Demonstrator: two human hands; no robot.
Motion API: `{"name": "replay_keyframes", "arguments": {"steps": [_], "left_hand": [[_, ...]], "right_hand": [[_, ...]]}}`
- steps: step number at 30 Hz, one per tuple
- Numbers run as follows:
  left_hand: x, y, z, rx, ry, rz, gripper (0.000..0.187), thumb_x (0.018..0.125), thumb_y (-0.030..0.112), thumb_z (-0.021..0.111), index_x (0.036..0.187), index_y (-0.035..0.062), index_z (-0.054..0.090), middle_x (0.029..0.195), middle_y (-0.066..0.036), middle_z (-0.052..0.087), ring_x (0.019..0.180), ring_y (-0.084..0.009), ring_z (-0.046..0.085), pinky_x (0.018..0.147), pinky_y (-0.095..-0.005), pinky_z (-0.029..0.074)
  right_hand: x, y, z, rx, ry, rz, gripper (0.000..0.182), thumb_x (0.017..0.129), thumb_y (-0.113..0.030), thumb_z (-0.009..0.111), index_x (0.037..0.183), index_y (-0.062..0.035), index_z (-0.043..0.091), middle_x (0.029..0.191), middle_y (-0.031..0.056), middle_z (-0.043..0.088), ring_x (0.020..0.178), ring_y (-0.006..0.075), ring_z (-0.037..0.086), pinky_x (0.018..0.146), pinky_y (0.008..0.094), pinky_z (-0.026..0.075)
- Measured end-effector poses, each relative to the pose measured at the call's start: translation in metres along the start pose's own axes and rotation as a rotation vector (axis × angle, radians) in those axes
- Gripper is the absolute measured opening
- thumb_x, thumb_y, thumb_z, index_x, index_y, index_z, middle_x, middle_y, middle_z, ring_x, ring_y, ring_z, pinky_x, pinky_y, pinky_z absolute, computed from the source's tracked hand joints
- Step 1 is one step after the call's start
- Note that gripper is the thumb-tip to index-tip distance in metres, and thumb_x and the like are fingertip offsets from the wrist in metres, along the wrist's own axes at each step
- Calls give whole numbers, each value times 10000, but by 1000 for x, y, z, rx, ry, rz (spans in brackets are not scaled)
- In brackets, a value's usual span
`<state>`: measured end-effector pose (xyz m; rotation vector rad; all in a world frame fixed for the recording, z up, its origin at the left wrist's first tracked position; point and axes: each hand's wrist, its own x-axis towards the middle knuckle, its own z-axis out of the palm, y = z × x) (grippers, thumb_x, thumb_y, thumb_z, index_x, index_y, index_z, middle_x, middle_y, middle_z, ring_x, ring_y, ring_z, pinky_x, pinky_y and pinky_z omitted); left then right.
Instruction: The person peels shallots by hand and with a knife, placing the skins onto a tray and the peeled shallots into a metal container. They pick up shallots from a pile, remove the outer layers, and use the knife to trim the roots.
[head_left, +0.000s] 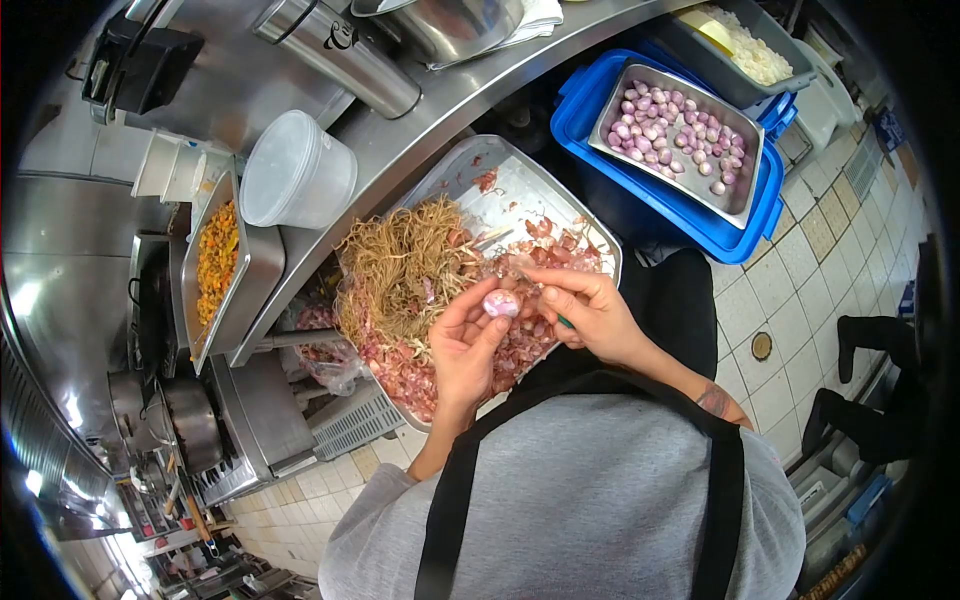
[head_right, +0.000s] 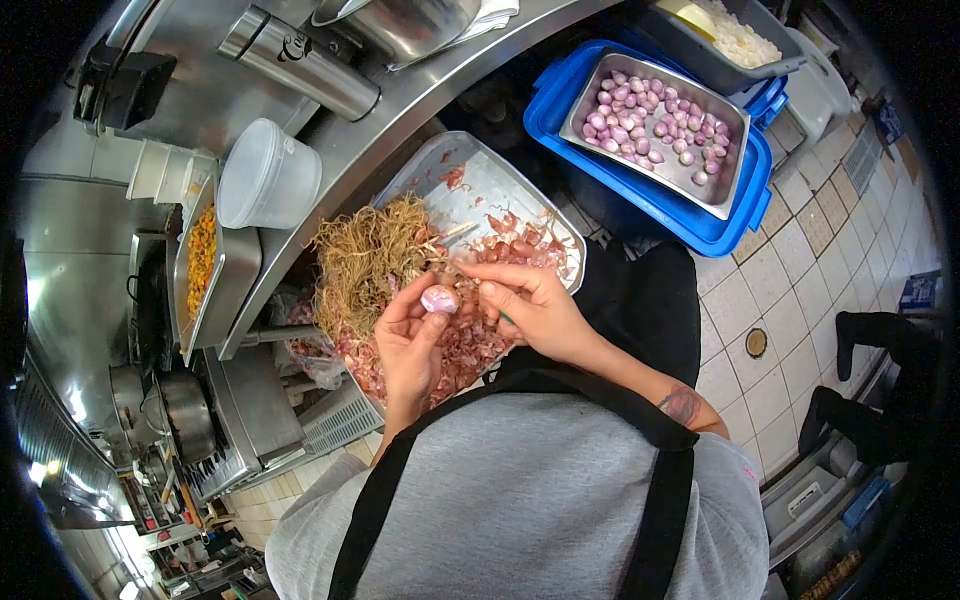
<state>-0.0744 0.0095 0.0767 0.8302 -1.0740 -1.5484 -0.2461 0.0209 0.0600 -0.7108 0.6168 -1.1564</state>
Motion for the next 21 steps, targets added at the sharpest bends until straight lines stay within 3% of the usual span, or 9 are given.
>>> {"name": "replay_keyframes", "arguments": {"steps": [4,7,12,14,17,21], "left_hand": [[0,0,0,-49,4,-24,428,816,-69,559,1225,-55,434,1188,-206,526,1005,-208,572,879,-319,473],[1,1,0,-115,50,-38,411,815,-64,563,1209,-54,445,1172,-202,537,977,-191,580,852,-293,486],[1,1,2,-109,123,2,352,797,-77,579,1137,-47,493,1034,-148,594,871,-158,598,770,-266,519],[0,-1,3,-120,134,25,330,788,-82,588,1106,-44,509,987,-128,604,847,-152,602,747,-266,529],[-1,-3,6,-139,174,38,311,779,-85,601,1076,-43,521,958,-118,606,840,-154,606,732,-278,538],[-2,-7,6,-143,217,49,307,778,-77,609,1070,-48,520,961,-124,607,844,-157,607,735,-288,541]], "right_hand": [[-1,0,-2,-184,90,-61,319,917,-86,466,1230,-52,518,734,-13,501,531,17,395,470,156,329],[-3,2,5,-371,31,-123,333,893,-61,492,1223,-24,514,840,29,600,644,38,507,571,183,418],[-4,0,12,-565,-12,-321,369,840,-36,543,1209,-23,526,994,127,647,841,135,611,730,246,468],[-1,4,11,-704,-20,-467,369,832,-35,553,1201,-36,538,954,143,647,795,160,620,711,248,471],[0,6,9,-761,0,-488,368,820,-39,569,1188,-51,555,873,149,638,722,195,612,671,259,471],[0,9,9,-682,6,-456,335,844,-51,557,1179,-38,559,801,91,629,649,133,563,606,246,448]]}}
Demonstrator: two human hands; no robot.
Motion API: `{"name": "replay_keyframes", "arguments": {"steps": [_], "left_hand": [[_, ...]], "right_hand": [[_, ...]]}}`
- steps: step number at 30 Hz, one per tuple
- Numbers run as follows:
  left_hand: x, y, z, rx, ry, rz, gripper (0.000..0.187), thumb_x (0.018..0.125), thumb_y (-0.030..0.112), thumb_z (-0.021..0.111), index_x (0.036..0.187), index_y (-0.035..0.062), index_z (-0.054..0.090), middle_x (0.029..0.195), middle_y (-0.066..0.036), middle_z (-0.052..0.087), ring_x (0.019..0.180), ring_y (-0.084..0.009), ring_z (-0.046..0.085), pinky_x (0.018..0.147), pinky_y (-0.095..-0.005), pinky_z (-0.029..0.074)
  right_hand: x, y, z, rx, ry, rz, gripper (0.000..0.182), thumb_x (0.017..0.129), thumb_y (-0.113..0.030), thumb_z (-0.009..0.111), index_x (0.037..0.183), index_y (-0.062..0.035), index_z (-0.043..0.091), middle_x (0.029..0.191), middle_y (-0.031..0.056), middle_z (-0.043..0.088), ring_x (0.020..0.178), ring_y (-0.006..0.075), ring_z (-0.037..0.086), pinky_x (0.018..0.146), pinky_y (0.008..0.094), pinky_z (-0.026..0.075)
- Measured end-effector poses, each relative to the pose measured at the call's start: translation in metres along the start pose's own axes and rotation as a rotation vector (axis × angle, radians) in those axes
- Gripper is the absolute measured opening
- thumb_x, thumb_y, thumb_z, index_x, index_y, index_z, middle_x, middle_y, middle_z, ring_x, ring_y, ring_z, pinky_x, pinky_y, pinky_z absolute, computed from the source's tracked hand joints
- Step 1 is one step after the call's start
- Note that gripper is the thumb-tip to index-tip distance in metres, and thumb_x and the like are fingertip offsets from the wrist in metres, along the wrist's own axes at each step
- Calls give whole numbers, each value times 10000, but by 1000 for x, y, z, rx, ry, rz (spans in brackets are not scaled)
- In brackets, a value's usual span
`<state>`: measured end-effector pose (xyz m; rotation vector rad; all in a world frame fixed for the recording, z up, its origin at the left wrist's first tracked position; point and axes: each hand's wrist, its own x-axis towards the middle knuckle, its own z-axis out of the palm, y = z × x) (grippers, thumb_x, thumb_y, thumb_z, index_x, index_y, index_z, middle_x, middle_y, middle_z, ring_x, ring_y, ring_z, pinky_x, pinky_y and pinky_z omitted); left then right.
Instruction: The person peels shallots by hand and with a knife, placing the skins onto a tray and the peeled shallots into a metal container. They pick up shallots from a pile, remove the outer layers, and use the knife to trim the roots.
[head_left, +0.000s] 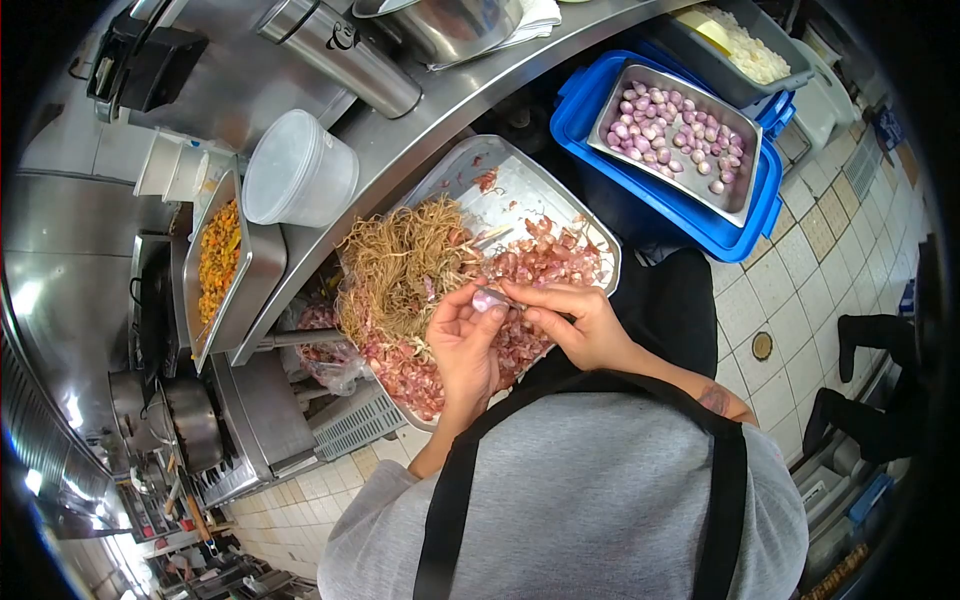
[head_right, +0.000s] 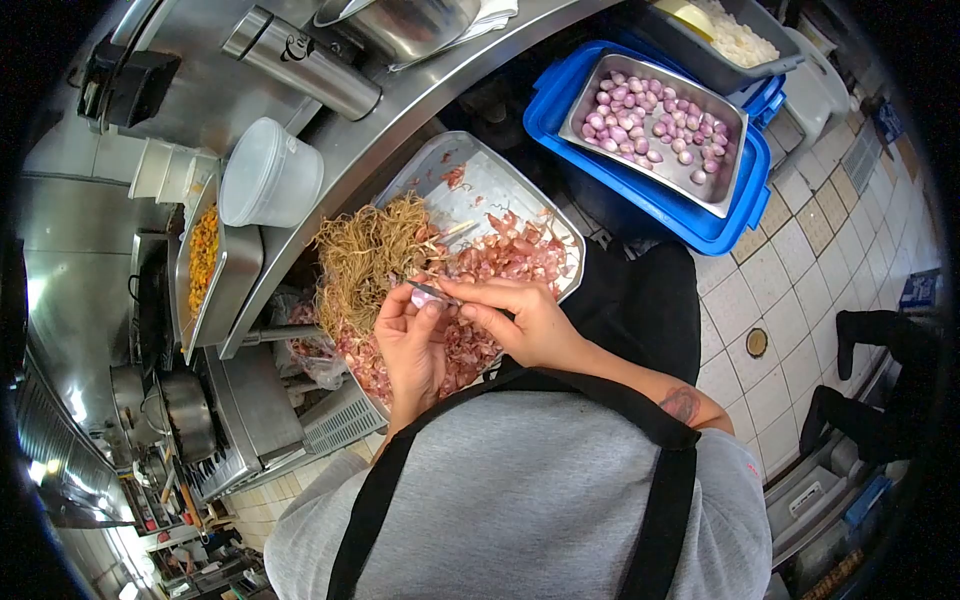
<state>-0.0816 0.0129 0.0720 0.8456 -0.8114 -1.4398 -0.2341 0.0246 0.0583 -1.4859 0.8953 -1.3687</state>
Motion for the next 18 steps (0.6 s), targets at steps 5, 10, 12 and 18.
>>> {"name": "replay_keyframes", "arguments": {"steps": [5,10,12,18], "left_hand": [[0,7,3,-19,-83,-71,343,793,-51,605,1121,-52,506,996,-132,605,870,-168,605,756,-282,528],[5,12,-4,42,-209,-128,407,822,-21,580,1210,-48,461,1094,-154,585,913,-182,600,746,-257,500],[6,14,-3,43,-211,-155,415,836,-10,562,1233,-40,445,1143,-170,561,922,-181,596,735,-244,490],[10,18,0,1,-223,-143,432,856,12,535,1271,-16,416,1232,-190,501,931,-178,590,727,-228,482]], "right_hand": [[1,-7,-8,720,-109,474,303,909,-70,483,1206,-36,537,701,-3,533,535,25,432,468,167,342],[4,-6,-12,690,-53,472,296,919,-70,460,1202,-25,536,714,10,524,543,29,439,472,159,336],[6,-5,-12,491,6,364,287,910,-66,468,1181,-12,547,799,52,589,636,71,524,558,185,404],[11,-2,-13,-44,137,95,273,870,-57,503,1122,24,570,1044,163,625,936,209,604,828,282,442]]}}
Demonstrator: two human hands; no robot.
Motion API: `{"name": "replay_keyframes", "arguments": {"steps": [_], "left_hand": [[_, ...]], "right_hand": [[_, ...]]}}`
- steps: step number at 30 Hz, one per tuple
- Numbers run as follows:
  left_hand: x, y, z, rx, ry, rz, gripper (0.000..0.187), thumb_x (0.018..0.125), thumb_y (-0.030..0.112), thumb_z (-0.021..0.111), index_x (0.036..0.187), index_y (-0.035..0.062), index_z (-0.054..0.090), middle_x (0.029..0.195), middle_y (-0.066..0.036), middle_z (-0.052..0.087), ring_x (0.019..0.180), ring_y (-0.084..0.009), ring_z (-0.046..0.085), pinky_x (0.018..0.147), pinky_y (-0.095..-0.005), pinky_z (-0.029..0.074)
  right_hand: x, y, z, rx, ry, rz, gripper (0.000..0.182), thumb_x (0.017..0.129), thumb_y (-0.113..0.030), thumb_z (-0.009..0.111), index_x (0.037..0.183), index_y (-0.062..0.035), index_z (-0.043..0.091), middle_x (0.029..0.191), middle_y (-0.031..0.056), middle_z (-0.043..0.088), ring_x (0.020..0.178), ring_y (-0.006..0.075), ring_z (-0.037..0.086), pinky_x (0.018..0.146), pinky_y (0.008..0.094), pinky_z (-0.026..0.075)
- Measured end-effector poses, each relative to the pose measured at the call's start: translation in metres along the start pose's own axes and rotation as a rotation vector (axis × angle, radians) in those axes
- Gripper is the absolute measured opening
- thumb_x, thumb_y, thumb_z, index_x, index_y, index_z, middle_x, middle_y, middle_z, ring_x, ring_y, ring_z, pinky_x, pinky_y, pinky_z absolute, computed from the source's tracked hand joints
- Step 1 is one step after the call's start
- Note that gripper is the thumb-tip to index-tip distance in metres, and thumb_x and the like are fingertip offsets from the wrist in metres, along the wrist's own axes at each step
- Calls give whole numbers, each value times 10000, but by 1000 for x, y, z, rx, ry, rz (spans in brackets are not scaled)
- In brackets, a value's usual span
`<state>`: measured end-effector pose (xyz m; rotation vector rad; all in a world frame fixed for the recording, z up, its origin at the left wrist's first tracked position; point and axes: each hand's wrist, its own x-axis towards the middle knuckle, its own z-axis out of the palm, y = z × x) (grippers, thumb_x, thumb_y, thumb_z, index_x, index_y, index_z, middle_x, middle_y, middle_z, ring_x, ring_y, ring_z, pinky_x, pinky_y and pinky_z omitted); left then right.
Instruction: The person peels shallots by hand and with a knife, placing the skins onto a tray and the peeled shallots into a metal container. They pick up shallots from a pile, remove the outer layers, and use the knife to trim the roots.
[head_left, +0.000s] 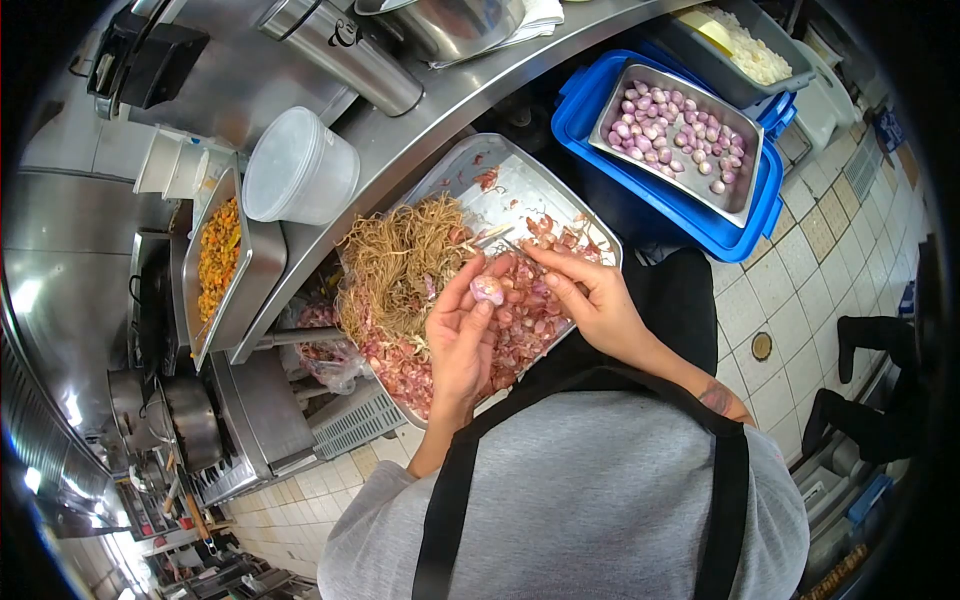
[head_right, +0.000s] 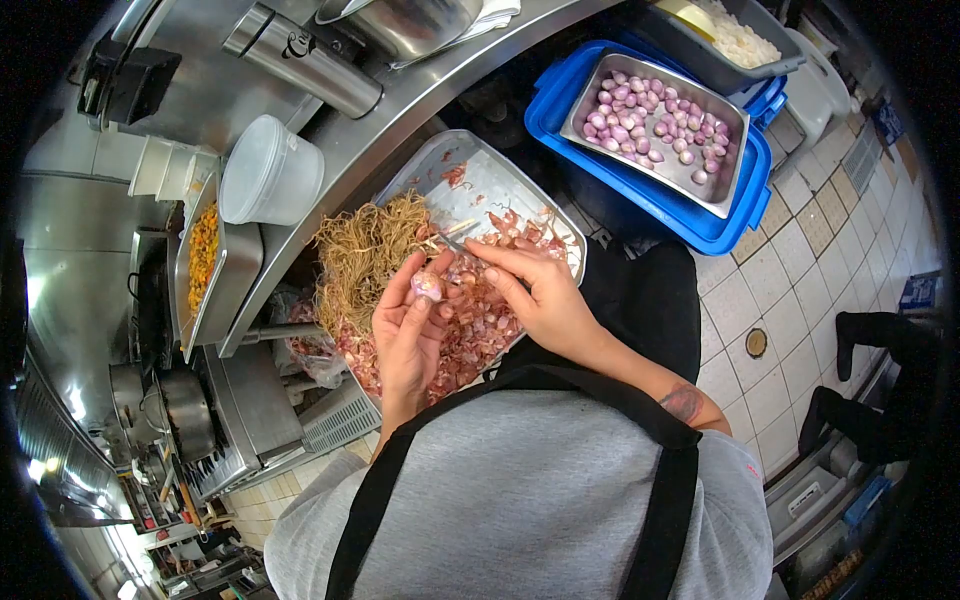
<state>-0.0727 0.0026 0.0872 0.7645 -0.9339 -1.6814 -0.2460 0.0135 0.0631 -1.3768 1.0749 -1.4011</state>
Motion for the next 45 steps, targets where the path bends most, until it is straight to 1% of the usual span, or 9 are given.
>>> {"name": "replay_keyframes", "arguments": {"steps": [2,5,10,14,32,35,38,41,45], "left_hand": [[2,1,-1,-1,9,29,441,852,23,545,1272,-16,414,1213,-185,512,913,-179,596,732,-231,494],[5,2,-2,24,30,74,459,840,37,572,1267,-20,414,1152,-171,543,879,-180,607,741,-238,518],[5,3,-9,9,51,32,465,814,25,609,1244,-23,439,1029,-106,586,888,-179,598,754,-252,521],[2,1,-6,-56,69,67,439,788,-28,618,1202,-24,469,1025,-98,580,850,-172,611,764,-256,519],[-4,-8,-6,38,121,189,410,713,-148,623,1101,-48,536,1018,-133,599,889,-181,608,793,-272,510],[-5,-8,-7,22,92,158,407,723,-135,619,1111,-48,531,1014,-136,600,892,-185,610,793,-280,512],[-4,-5,-6,-35,59,90,393,749,-96,616,1128,-47,521,1013,-141,603,883,-194,614,785,-296,518],[-3,-4,-4,-91,-16,47,391,776,-8,629,1149,-36,513,1002,-129,606,860,-193,613,768,-302,520],[-4,-4,-5,-151,-84,22,428,793,80,643,1186,-14,499,1018,-124,598,861,-193,605,774,-301,518]], "right_hand": [[-1,4,1,-101,-1,-57,278,862,-56,510,1120,28,568,1025,168,627,915,220,608,822,287,444],[-2,-9,-2,-95,-71,49,289,856,-54,519,1133,13,566,1032,167,624,929,231,602,840,288,434],[-3,-13,0,-53,-116,-50,321,837,-42,544,1157,-22,565,1041,159,625,928,214,604,821,285,445],[-8,-15,7,75,-133,-73,341,823,-40,560,1163,-40,569,1033,144,632,892,206,624,771,288,474],[-10,-14,10,-55,-148,-183,344,804,-30,582,1146,-61,591,896,116,647,734,204,619,684,295,482],[-9,-8,13,-32,-105,-286,316,830,-34,564,1144,-60,592,798,66,623,643,138,575,595,248,459],[-15,-18,8,583,-254,348,297,870,-56,529,1164,-60,574,711,1,551,555,49,482,496,184,386],[-11,-19,5,703,-247,422,292,903,-76,488,1187,-55,551,680,-44,479,509,-4,379,439,150,295],[-5,-10,3,469,-102,311,295,906,-80,479,1192,-41,538,691,-36,500,480,0,366,427,158,289]]}}
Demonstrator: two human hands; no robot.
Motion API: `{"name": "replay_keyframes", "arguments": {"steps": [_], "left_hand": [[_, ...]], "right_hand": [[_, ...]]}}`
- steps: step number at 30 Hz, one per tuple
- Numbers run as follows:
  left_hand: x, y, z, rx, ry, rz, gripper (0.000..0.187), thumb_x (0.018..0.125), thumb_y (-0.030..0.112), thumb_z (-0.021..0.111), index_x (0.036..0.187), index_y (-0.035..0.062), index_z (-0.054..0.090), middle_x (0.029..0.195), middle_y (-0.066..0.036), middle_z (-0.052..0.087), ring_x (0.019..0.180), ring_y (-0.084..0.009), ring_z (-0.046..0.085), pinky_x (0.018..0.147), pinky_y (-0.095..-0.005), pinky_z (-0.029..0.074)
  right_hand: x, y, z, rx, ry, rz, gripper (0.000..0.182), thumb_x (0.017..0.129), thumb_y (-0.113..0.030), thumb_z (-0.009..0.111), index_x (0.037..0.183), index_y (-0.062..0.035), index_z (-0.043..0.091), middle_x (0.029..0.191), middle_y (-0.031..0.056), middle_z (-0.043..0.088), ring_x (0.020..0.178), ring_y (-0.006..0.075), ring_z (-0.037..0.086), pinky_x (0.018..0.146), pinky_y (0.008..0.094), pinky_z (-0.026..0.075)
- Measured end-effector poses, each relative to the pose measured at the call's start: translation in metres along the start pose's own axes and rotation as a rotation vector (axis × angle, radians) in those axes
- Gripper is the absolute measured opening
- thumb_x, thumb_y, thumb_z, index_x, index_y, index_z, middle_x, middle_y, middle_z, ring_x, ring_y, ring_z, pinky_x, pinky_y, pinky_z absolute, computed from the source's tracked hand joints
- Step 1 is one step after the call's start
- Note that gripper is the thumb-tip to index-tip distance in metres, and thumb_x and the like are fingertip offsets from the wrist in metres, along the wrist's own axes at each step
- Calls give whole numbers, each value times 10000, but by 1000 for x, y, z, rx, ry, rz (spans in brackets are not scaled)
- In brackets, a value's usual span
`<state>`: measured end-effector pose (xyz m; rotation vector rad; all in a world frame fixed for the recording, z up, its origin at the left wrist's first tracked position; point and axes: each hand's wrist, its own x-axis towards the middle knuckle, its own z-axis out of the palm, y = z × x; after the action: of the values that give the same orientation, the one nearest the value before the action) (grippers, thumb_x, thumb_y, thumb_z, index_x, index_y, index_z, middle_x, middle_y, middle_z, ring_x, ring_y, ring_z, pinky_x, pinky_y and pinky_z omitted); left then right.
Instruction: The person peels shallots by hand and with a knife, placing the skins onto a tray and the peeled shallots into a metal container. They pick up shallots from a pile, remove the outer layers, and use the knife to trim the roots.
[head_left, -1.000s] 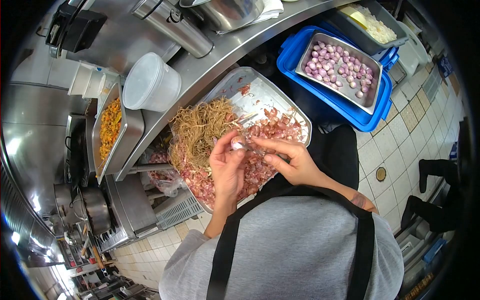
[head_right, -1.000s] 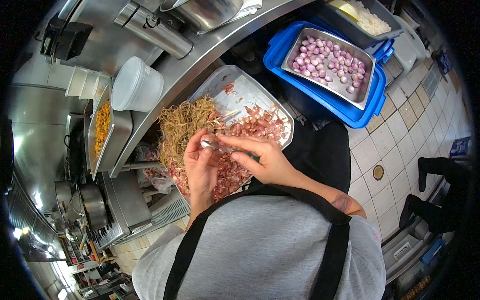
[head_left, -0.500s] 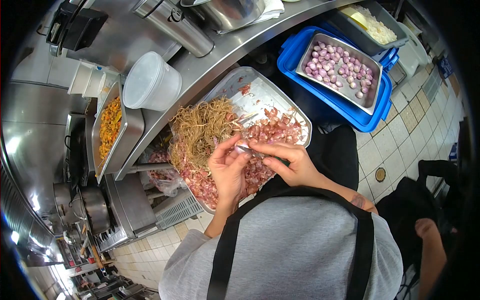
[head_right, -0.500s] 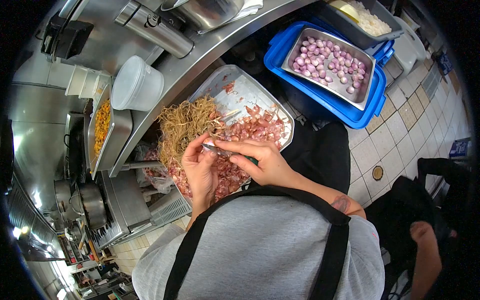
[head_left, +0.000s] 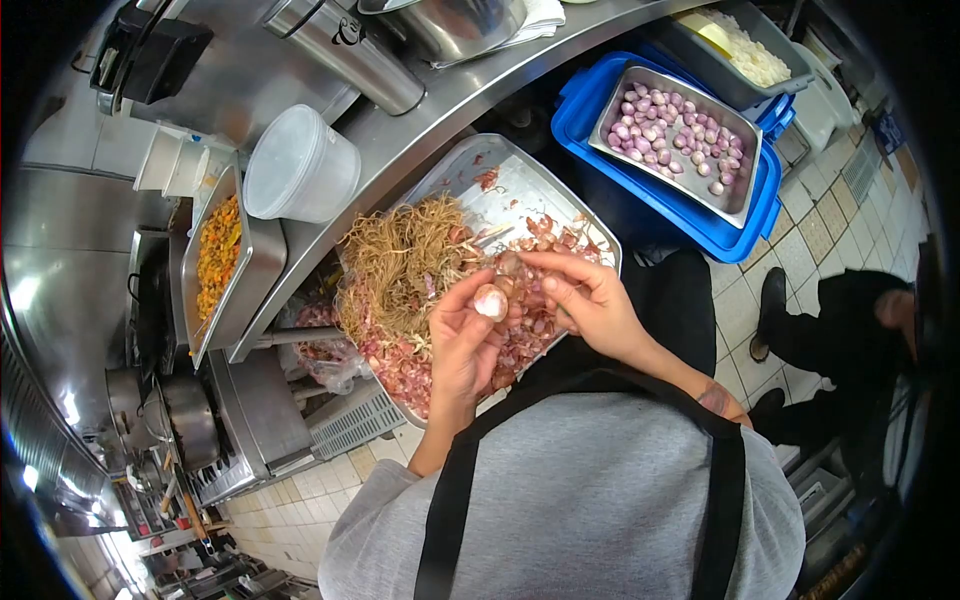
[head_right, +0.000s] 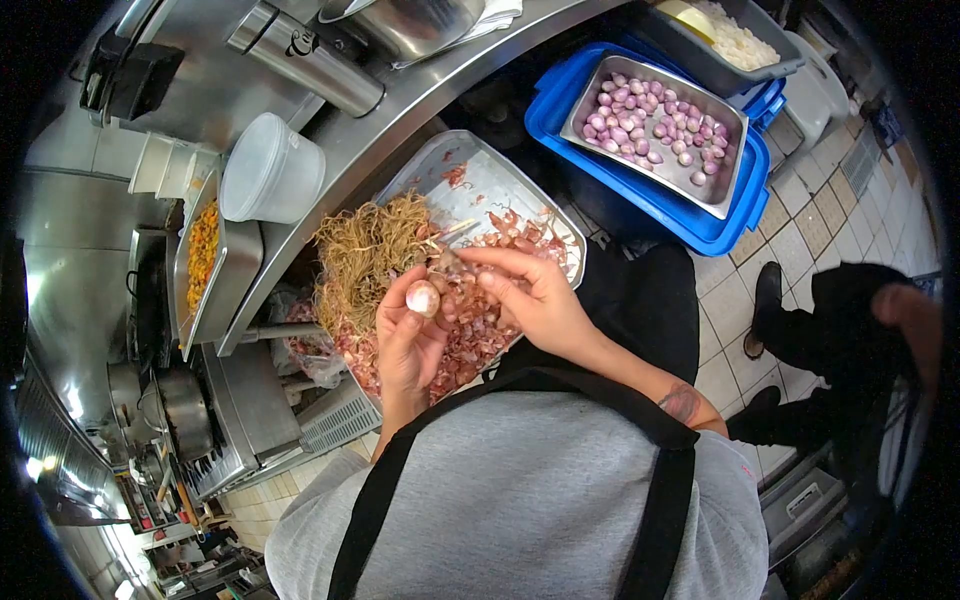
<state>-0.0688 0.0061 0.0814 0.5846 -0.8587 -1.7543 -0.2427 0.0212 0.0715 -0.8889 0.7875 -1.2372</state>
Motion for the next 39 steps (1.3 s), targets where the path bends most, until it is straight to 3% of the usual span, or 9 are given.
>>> {"name": "replay_keyframes", "arguments": {"steps": [6,12,16,21,25,28,34,37,39], "left_hand": [[6,3,8,-12,55,-3,472,801,51,622,1236,-13,451,1143,-200,542,988,-248,586,869,-322,504],[5,0,9,34,121,63,464,794,-6,617,1228,-16,452,1157,-207,536,1013,-241,578,872,-308,500],[3,-7,4,3,108,170,423,749,-10,671,1137,-21,504,1104,-182,565,960,-216,592,824,-292,511],[7,-14,1,77,98,302,423,635,55,784,967,-10,530,973,-115,565,892,-196,591,775,-280,503],[8,-18,3,158,106,417,468,580,113,829,926,1,534,929,-78,529,868,-174,572,768,-274,481],[7,-23,1,162,128,449,478,563,135,840,909,5,538,923,-67,517,847,-154,553,759,-259,466],[6,-24,4,169,176,486,475,554,144,843,896,9,542,924,-68,517,825,-145,544,744,-244,457],[5,-25,1,142,164,442,466,563,145,839,900,15,545,911,-67,524,815,-145,547,742,-247,458],[5,-27,1,93,132,413,450,574,137,833,898,18,544,896,-66,531,819,-150,554,752,-252,460]], "right_hand": [[-2,2,-2,-97,93,-50,291,898,-65,480,1178,-15,540,862,21,599,573,26,463,512,172,382],[-7,-3,8,-335,-12,-331,331,854,-32,519,1182,10,529,1103,121,607,908,144,605,776,264,468],[-9,-6,12,-336,-98,-359,375,846,-15,524,1219,7,501,1125,96,593,820,60,552,703,193,445],[-13,-13,13,-247,-220,-243,391,836,-26,546,1224,-4,504,1124,115,600,794,107,588,705,231,463],[-8,0,13,-306,-205,-467,364,837,-34,552,1200,-7,529,1121,127,604,828,159,621,742,267,478],[-9,-1,8,-398,-230,-417,335,837,-40,555,1170,-6,554,1107,139,609,902,194,625,793,283,475],[-9,-2,14,-370,-158,-488,326,823,-27,566,1149,-30,581,963,123,650,789,167,624,718,266,478],[-12,-7,10,-458,-189,-350,310,824,-29,567,1133,-39,597,859,89,644,697,140,589,654,249,463],[-11,-3,12,-449,-156,-448,301,826,-26,566,1123,-40,604,804,70,622,666,127,563,630,250,456]]}}
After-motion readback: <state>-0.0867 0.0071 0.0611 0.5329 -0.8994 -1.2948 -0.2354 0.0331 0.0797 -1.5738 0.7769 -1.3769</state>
